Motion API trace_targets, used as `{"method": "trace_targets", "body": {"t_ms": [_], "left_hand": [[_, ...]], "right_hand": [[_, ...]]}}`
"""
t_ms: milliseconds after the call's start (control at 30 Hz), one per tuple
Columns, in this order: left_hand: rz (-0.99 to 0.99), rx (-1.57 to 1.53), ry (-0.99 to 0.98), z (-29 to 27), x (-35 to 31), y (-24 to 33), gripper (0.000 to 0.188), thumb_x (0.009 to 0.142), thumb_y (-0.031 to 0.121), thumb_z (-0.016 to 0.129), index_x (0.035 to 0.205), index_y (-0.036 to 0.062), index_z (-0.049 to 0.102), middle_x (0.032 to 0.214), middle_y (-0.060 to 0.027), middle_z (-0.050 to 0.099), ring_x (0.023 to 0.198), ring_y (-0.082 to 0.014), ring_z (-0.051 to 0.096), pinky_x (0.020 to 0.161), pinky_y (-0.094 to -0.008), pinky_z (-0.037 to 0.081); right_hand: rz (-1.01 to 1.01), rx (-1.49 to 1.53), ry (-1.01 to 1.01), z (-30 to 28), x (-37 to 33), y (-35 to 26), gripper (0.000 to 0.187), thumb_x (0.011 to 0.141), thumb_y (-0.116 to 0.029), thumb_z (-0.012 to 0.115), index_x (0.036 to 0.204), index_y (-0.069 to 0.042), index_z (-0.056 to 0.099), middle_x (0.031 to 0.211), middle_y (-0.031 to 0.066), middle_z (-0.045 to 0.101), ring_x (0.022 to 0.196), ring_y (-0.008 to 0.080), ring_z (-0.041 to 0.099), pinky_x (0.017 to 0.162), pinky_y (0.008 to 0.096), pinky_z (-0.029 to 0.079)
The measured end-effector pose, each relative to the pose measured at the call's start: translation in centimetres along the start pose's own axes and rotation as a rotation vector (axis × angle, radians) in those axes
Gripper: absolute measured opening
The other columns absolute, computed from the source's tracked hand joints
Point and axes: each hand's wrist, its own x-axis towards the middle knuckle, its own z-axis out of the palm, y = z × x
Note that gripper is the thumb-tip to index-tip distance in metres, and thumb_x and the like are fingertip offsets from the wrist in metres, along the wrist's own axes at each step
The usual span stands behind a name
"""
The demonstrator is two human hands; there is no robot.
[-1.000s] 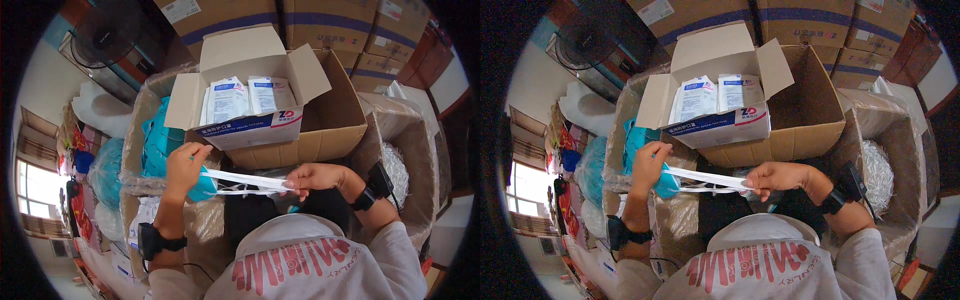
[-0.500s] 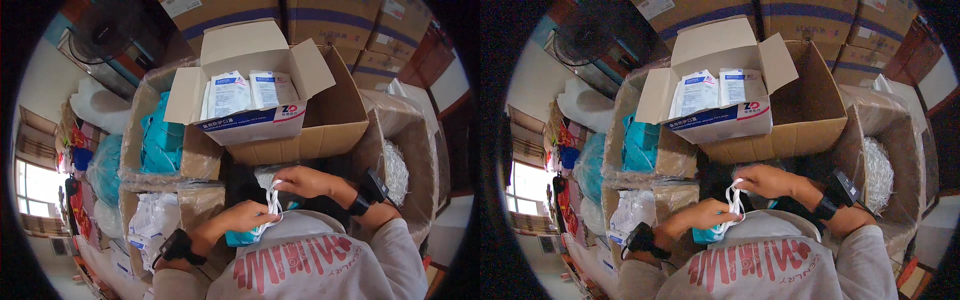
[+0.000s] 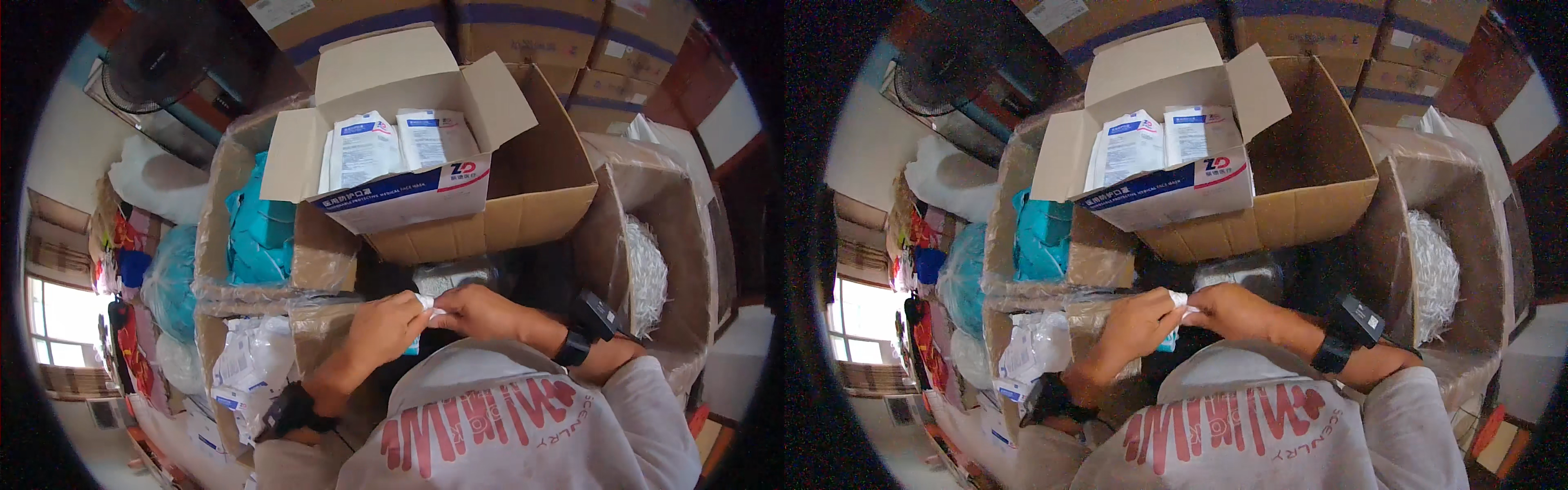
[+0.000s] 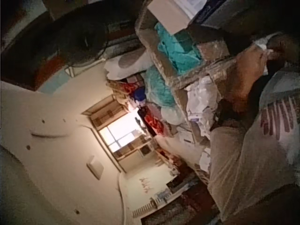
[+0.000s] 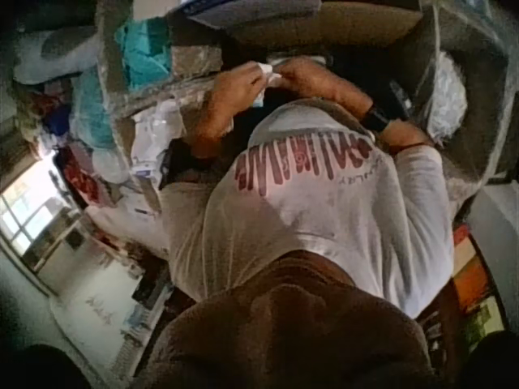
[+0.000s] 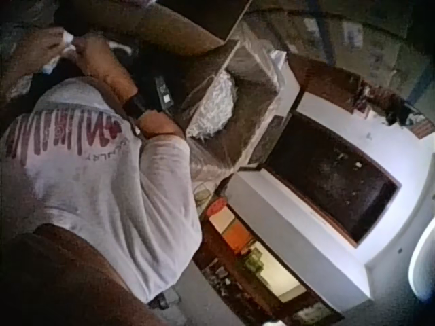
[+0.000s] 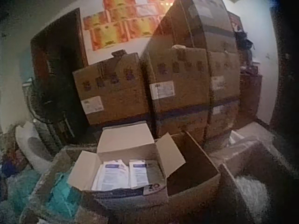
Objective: Inspecting and organizing individual protective face masks from bulk boxes.
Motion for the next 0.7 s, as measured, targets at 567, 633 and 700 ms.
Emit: {"method": "trace_targets", "body": {"t_ms": [567, 633, 700], "left_hand": [[-0.118, -0.669, -0.053, 5.8, -2.6, 0.3, 0.018, 0.086, 0.016, 0.047, 0.088, -0.0001, 0.055, 0.076, -0.01, 0.047, 0.069, -0.0198, 0.047, 0.063, -0.0301, 0.038], [-0.104, -0.667, -0.058, 5.9, -2.4, 0.2, 0.017, 0.086, 0.015, 0.047, 0.087, -0.0004, 0.055, 0.074, -0.01, 0.046, 0.068, -0.0203, 0.047, 0.062, -0.0306, 0.038], [-0.057, -0.623, -0.098, 5.6, -2.1, 0.2, 0.017, 0.086, 0.015, 0.047, 0.085, -0.0003, 0.055, 0.073, -0.0088, 0.046, 0.067, -0.0186, 0.047, 0.061, -0.0302, 0.038]], "right_hand": [[0.208, -0.079, -0.319, -1.2, -1.6, -0.7, 0.026, 0.083, -0.027, 0.056, 0.083, -0.001, 0.058, 0.067, 0.0147, 0.059, 0.064, 0.0282, 0.059, 0.058, 0.0363, 0.044], [0.257, -0.023, -0.371, -1.3, -1.6, -0.8, 0.029, 0.085, -0.029, 0.052, 0.082, -0.001, 0.057, 0.066, 0.0126, 0.059, 0.062, 0.0239, 0.059, 0.058, 0.0348, 0.044], [0.302, 0.04, -0.443, -1.7, -1.6, -1.1, 0.032, 0.089, -0.031, 0.048, 0.083, -0.001, 0.057, 0.067, 0.0103, 0.059, 0.062, 0.0192, 0.058, 0.059, 0.0334, 0.044]]}}
